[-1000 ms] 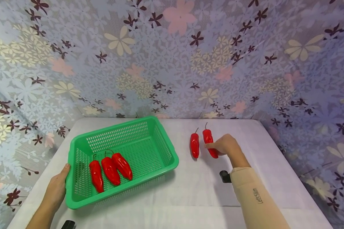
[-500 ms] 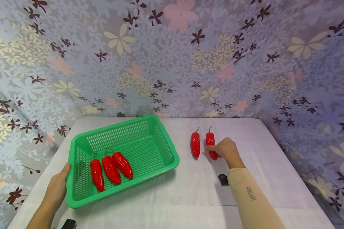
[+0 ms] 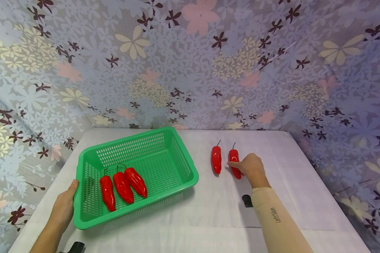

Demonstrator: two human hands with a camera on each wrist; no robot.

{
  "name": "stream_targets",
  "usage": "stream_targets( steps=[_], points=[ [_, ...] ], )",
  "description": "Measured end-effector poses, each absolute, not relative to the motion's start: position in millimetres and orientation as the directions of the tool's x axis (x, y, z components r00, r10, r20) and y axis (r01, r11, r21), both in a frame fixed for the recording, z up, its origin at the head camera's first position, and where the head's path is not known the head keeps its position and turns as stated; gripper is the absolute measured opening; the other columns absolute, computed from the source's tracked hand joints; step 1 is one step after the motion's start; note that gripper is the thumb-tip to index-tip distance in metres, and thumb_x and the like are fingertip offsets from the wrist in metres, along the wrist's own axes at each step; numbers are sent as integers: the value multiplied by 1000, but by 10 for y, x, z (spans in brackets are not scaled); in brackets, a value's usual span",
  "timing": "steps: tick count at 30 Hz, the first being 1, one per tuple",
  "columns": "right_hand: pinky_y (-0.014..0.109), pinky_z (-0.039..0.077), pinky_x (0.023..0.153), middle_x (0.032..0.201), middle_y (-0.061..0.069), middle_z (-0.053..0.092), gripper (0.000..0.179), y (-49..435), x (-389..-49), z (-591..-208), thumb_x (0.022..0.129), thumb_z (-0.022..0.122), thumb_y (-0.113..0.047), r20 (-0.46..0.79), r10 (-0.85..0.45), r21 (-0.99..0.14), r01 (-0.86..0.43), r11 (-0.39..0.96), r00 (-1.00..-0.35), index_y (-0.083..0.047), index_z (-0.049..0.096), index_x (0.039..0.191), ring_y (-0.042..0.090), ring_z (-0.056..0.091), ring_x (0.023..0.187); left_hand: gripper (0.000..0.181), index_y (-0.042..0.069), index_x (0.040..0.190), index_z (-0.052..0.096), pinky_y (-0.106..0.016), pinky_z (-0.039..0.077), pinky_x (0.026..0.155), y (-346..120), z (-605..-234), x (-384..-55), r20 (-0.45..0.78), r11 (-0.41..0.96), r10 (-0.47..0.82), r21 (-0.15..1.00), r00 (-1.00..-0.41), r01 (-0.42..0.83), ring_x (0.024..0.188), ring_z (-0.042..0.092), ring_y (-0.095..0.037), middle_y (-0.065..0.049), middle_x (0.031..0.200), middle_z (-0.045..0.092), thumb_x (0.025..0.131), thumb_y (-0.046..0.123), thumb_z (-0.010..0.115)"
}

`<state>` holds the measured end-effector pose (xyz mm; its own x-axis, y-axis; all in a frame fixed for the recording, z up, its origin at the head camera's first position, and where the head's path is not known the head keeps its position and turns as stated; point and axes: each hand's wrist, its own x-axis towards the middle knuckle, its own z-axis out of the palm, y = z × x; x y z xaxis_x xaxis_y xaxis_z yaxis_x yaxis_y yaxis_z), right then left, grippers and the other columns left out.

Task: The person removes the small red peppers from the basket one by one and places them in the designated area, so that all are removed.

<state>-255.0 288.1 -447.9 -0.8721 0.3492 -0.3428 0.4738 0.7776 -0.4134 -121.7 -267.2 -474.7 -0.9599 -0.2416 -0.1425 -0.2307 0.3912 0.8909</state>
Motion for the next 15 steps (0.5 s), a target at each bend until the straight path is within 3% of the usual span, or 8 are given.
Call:
stream_targets(
  steps=[4,6,9,11,15],
  points=[
    [37,51,66,85,20,63,66,2881,-2529,-4454,84,78,-52,-314,354,-400,461,792,-881,10,62,102,32,59,81,84,-11,134,54,-17,46,79,-2670,-4742,-1220,-150,397,-247,886,-957,-241,86,56,14,-19,117,69,106,59,17],
    [43,56,74,103,27,65,76,2885,-2527,-4444,84,77,-55,-264,368,-430,451,782,-891,12,62,115,37,59,91,83,-11,135,53,-18,46,80,-2675,-4742,-1220,-158,395,-247,884,-956,-249,87,54,14,-19,118,68,107,59,17],
    [53,53,91,134,35,52,96,2898,-2541,-4428,84,75,-59,-184,395,-519,430,738,-900,14,47,139,45,54,113,83,-11,135,52,-24,45,86,-2679,-4745,-1220,-172,389,-252,883,-952,-262,90,54,12,-20,120,67,107,58,16],
    [58,48,96,145,37,40,105,2909,-2551,-4420,85,74,-62,-153,406,-576,415,705,-901,14,36,147,49,46,125,83,-11,137,51,-32,45,93,-2673,-4749,-1221,-179,388,-254,881,-950,-270,99,58,3,-22,125,64,107,58,16],
    [57,46,97,147,35,40,104,2905,-2565,-4409,85,74,-61,-142,401,-613,399,683,-905,12,35,148,50,44,130,83,-10,138,50,-44,42,101,-2659,-4761,-1221,-183,388,-258,880,-949,-275,117,59,-19,-25,131,60,107,58,15]
  ],
)
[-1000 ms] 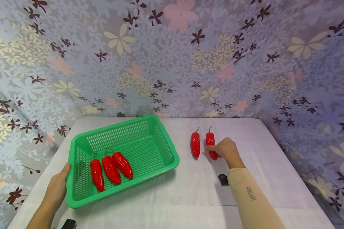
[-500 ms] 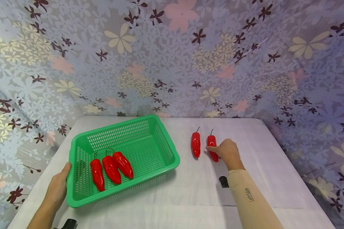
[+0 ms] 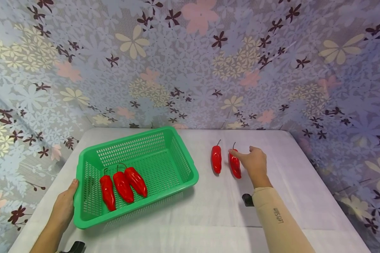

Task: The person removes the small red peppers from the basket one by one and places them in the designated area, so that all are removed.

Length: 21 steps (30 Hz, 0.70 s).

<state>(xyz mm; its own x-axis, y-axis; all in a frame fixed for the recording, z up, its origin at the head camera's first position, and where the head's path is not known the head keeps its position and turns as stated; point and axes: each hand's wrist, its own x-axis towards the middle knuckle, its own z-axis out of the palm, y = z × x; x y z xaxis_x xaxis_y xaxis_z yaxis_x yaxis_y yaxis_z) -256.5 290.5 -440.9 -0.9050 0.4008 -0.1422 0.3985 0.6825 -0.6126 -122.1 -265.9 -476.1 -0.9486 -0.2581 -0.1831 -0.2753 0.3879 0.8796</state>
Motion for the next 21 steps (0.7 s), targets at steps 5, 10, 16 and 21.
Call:
stream_targets(
  steps=[5,10,16,21],
  points=[
    [56,45,99,148,32,42,103,2798,-2596,-4331,84,77,-58,-140,361,-625,365,689,-922,10,35,149,47,43,132,82,-10,136,52,-30,45,92,-2668,-4759,-1221,-182,399,-259,874,-949,-277,102,56,4,-23,130,62,107,58,15],
    [56,45,101,147,29,45,100,2592,-2632,-4175,83,78,-58,-141,292,-637,312,705,-946,8,40,148,45,44,132,82,-10,136,52,-29,44,91,-2666,-4743,-1216,-186,393,-255,877,-949,-277,99,53,7,-23,130,61,107,58,15],
    [54,45,101,145,27,49,98,2358,-2694,-3999,82,77,-61,-115,211,-631,235,739,-971,7,46,145,43,47,129,81,-10,137,51,-18,45,84,-2662,-4738,-1210,-171,389,-255,883,-952,-263,90,52,15,-23,128,63,107,57,15],
    [54,43,104,147,25,48,102,2214,-2733,-3935,79,77,-65,-104,172,-627,199,753,-980,6,46,145,41,46,132,80,-11,135,52,-14,45,79,-2662,-4749,-1224,-162,382,-253,889,-954,-253,88,55,14,-22,123,66,108,56,17]
  ],
)
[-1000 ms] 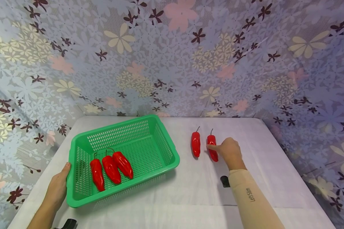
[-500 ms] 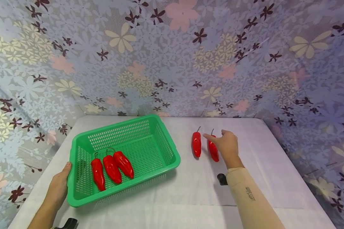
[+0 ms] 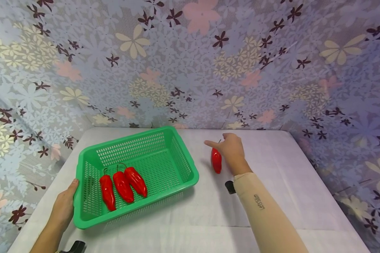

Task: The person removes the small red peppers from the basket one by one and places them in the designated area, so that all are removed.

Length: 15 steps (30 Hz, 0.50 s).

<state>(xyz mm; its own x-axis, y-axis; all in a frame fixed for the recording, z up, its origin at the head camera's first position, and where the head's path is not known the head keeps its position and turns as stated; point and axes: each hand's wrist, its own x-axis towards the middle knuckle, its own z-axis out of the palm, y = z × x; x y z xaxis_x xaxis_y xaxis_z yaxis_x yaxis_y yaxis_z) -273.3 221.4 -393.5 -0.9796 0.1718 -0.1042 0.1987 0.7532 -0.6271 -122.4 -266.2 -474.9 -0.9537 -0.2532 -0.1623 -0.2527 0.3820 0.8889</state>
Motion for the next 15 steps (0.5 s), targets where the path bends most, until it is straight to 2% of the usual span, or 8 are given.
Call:
stream_targets(
  steps=[4,10,15],
  points=[
    [55,44,103,147,24,48,102,2121,-2755,-3882,79,78,-64,-86,147,-623,168,764,-985,6,47,145,41,47,132,81,-10,136,53,-15,45,79,-2653,-4750,-1233,-170,398,-260,878,-950,-266,94,57,9,-23,126,64,108,56,16],
    [55,46,101,145,25,49,100,1976,-2786,-3735,80,77,-64,-58,81,-565,100,819,-995,8,48,144,42,49,129,79,-10,138,51,-13,45,79,-2652,-4763,-1226,-154,382,-254,891,-955,-246,90,52,16,-25,130,61,108,55,17],
    [56,45,101,144,24,52,98,1851,-2808,-3594,81,76,-65,-90,43,-524,84,847,-995,6,49,143,42,50,128,79,-10,139,50,-13,44,81,-2652,-4773,-1221,-152,361,-251,902,-956,-238,91,50,17,-26,135,58,108,55,18]
  ],
)
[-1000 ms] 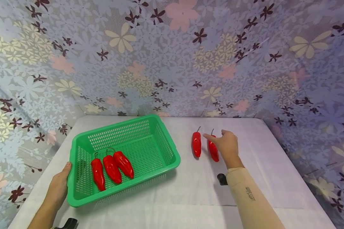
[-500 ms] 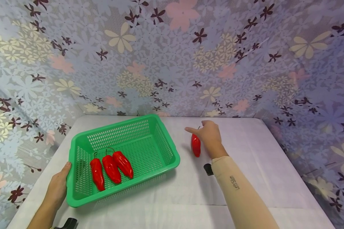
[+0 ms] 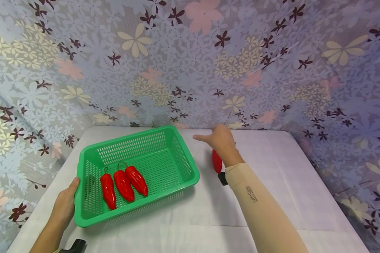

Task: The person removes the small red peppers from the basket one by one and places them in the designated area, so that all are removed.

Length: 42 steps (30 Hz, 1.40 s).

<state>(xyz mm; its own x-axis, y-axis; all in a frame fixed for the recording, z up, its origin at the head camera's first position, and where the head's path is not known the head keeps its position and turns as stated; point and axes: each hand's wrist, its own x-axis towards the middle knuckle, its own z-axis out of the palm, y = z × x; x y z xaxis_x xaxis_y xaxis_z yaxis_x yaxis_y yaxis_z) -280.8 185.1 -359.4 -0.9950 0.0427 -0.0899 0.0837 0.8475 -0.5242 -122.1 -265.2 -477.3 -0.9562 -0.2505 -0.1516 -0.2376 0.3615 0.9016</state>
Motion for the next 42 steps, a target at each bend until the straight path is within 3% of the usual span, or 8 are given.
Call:
stream_targets(
  steps=[22,25,26,29,31,32,34,42],
  points=[
    [45,52,94,136,13,61,76,713,-2809,-3450,80,79,-61,-142,-166,-562,-59,825,-976,-3,68,128,31,59,119,79,-11,134,54,-15,47,78,-2660,-4799,-1221,-135,347,-258,911,-957,-222,88,58,10,-23,120,66,108,56,21],
    [39,55,83,121,10,69,67,564,-2811,-3500,78,80,-62,-147,-201,-552,-89,829,-968,-5,75,115,23,65,102,80,-11,133,55,-15,47,78,-2661,-4796,-1218,-127,352,-264,910,-956,-219,87,58,10,-22,119,67,108,57,22],
    [35,54,76,106,7,72,61,517,-2812,-3515,79,79,-63,-158,-216,-541,-99,835,-963,-6,77,103,19,64,88,80,-11,133,55,-14,46,78,-2662,-4796,-1217,-128,350,-264,911,-956,-219,88,57,10,-23,120,66,108,57,22],
    [29,40,55,63,-3,54,56,378,-2808,-3561,79,79,-63,-177,-240,-542,-110,833,-954,-11,63,64,11,39,56,80,-11,135,53,-14,46,78,-2673,-4804,-1220,-134,344,-263,912,-955,-223,88,56,12,-24,124,64,108,56,21],
    [28,30,50,54,-5,32,65,300,-2794,-3589,79,79,-62,-194,-249,-551,-104,828,-949,-15,43,53,10,23,51,79,-11,137,52,-13,46,79,-2678,-4810,-1223,-139,341,-261,913,-955,-226,89,56,13,-24,127,63,108,56,20],
    [28,27,49,52,-4,22,70,266,-2784,-3602,80,79,-61,-207,-256,-560,-100,822,-944,-16,33,52,11,17,51,79,-11,137,52,-13,46,79,-2678,-4811,-1223,-139,341,-260,913,-956,-226,89,55,13,-25,127,63,108,55,20],
    [28,25,47,50,-6,19,72,208,-2761,-3636,81,79,-59,-209,-262,-576,-98,812,-942,-17,30,49,10,15,49,79,-11,136,53,-13,45,79,-2678,-4812,-1224,-143,342,-264,911,-954,-231,88,55,14,-24,126,64,108,56,20],
    [27,26,46,49,-6,19,71,26,-2718,-3767,82,80,-57,-250,-291,-574,-101,813,-923,-17,32,47,10,16,48,84,-10,135,53,-13,45,80,-2651,-4781,-1220,-140,339,-264,913,-954,-228,91,54,14,-26,130,61,106,61,21]
  ],
)
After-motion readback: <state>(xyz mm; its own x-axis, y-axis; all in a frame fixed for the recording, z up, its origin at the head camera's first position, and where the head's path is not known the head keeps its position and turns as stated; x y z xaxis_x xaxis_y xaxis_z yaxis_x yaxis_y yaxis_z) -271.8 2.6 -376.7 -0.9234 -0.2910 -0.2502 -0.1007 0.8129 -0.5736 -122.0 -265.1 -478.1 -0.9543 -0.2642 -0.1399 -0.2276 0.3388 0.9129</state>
